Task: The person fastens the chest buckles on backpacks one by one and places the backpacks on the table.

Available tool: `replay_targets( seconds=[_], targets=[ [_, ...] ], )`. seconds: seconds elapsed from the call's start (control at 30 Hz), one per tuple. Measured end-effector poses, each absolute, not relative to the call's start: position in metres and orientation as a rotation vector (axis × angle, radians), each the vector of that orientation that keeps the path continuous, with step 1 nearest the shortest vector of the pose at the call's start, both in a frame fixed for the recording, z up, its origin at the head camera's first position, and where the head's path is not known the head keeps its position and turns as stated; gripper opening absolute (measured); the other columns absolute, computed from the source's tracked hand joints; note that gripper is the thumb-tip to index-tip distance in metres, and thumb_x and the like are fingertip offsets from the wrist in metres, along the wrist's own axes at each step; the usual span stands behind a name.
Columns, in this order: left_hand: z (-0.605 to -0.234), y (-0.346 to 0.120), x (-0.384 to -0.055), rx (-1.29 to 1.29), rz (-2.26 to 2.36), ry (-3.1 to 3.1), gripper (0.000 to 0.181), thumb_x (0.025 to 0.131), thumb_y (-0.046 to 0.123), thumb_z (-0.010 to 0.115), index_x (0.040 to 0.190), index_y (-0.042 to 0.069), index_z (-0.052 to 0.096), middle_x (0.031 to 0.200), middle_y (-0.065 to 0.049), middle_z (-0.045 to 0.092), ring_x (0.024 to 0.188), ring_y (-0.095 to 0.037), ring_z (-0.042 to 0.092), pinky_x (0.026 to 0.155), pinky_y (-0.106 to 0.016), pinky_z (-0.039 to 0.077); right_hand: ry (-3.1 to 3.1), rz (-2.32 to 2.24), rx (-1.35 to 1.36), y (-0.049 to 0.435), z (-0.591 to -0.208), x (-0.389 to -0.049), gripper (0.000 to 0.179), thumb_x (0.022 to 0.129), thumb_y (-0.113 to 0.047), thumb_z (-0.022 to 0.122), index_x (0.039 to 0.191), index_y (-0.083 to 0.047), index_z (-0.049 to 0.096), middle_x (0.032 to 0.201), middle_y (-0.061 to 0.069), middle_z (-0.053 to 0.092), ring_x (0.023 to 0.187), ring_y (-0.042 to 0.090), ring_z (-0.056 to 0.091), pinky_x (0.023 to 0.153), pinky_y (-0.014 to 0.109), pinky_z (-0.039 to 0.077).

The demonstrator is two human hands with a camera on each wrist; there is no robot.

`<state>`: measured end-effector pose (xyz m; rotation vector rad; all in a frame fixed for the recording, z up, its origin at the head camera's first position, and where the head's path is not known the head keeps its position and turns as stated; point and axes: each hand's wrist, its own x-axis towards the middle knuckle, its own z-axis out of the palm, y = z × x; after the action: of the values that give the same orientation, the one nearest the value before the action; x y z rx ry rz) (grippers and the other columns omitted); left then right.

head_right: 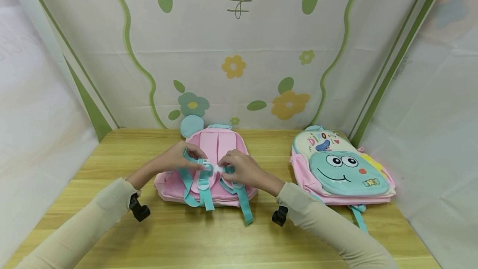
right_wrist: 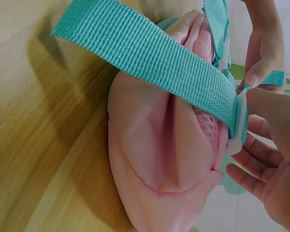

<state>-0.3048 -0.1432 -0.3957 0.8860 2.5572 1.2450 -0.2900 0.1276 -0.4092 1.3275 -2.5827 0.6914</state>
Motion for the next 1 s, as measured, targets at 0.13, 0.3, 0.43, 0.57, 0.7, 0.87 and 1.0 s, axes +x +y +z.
replay_targets(
  seconds=[0.13, 0.3, 0.43, 0.57, 0.7, 0.87, 1.0],
  targets=[
    [-0.396, -0.14, -0.305, 0.889, 1.257, 2.553, 0.022, 0.082, 0.019, 0.087, 0.1, 0.011, 0.079, 0.095, -0.001, 0.077, 0.087, -0.013, 0.064, 0.079, -0.024, 0.055, -2.566, 0.697, 1.318, 0.128, -0.409, -0.29, 0.018, 0.088, -0.016, 0.079, 0.103, -0.009, 0.073, 0.099, 0.003, 0.07, 0.091, 0.018, 0.065, 0.08, 0.027, 0.055],
    [-0.396, -0.136, -0.305, 0.891, 1.277, 2.541, 0.022, 0.081, 0.021, 0.087, 0.1, 0.012, 0.079, 0.094, -0.002, 0.077, 0.087, -0.014, 0.064, 0.08, -0.024, 0.055, -2.556, 0.714, 1.301, 0.129, -0.409, -0.29, 0.018, 0.089, -0.018, 0.079, 0.104, -0.009, 0.072, 0.1, 0.003, 0.07, 0.094, 0.018, 0.066, 0.082, 0.029, 0.057],
    [-0.395, -0.134, -0.304, 0.876, 1.28, 2.551, 0.022, 0.081, 0.022, 0.088, 0.099, 0.012, 0.079, 0.093, -0.001, 0.077, 0.086, -0.014, 0.064, 0.079, -0.024, 0.055, -2.549, 0.732, 1.293, 0.129, -0.409, -0.288, 0.019, 0.089, -0.018, 0.079, 0.104, -0.009, 0.072, 0.101, 0.004, 0.07, 0.094, 0.019, 0.067, 0.081, 0.032, 0.058],
    [-0.396, -0.132, -0.303, 0.873, 1.281, 2.565, 0.022, 0.081, 0.022, 0.088, 0.098, 0.011, 0.079, 0.092, -0.001, 0.077, 0.085, -0.013, 0.064, 0.078, -0.023, 0.054, -2.538, 0.742, 1.29, 0.13, -0.408, -0.288, 0.019, 0.089, -0.017, 0.079, 0.104, -0.008, 0.072, 0.1, 0.005, 0.07, 0.093, 0.02, 0.067, 0.081, 0.034, 0.059],
    [-0.396, -0.13, -0.303, 0.885, 1.289, 2.573, 0.021, 0.08, 0.02, 0.088, 0.097, 0.009, 0.079, 0.091, -0.002, 0.077, 0.083, -0.013, 0.064, 0.077, -0.022, 0.055, -2.532, 0.735, 1.284, 0.13, -0.408, -0.288, 0.019, 0.089, -0.017, 0.08, 0.103, -0.008, 0.072, 0.099, 0.004, 0.07, 0.093, 0.02, 0.068, 0.08, 0.035, 0.059],
    [-0.396, -0.128, -0.303, 0.882, 1.296, 2.578, 0.021, 0.08, 0.02, 0.088, 0.095, 0.008, 0.079, 0.088, -0.001, 0.076, 0.081, -0.012, 0.063, 0.075, -0.022, 0.054, -2.536, 0.724, 1.273, 0.129, -0.408, -0.288, 0.019, 0.088, -0.017, 0.08, 0.103, -0.008, 0.072, 0.098, 0.004, 0.07, 0.092, 0.019, 0.067, 0.081, 0.034, 0.059],
    [-0.397, -0.127, -0.304, 0.894, 1.31, 2.564, 0.021, 0.08, 0.019, 0.088, 0.094, 0.008, 0.079, 0.087, -0.002, 0.076, 0.08, -0.013, 0.063, 0.073, -0.022, 0.054, -2.545, 0.733, 1.268, 0.129, -0.407, -0.288, 0.018, 0.088, -0.017, 0.08, 0.102, -0.008, 0.073, 0.097, 0.004, 0.07, 0.092, 0.019, 0.066, 0.081, 0.036, 0.058]
  ],
)
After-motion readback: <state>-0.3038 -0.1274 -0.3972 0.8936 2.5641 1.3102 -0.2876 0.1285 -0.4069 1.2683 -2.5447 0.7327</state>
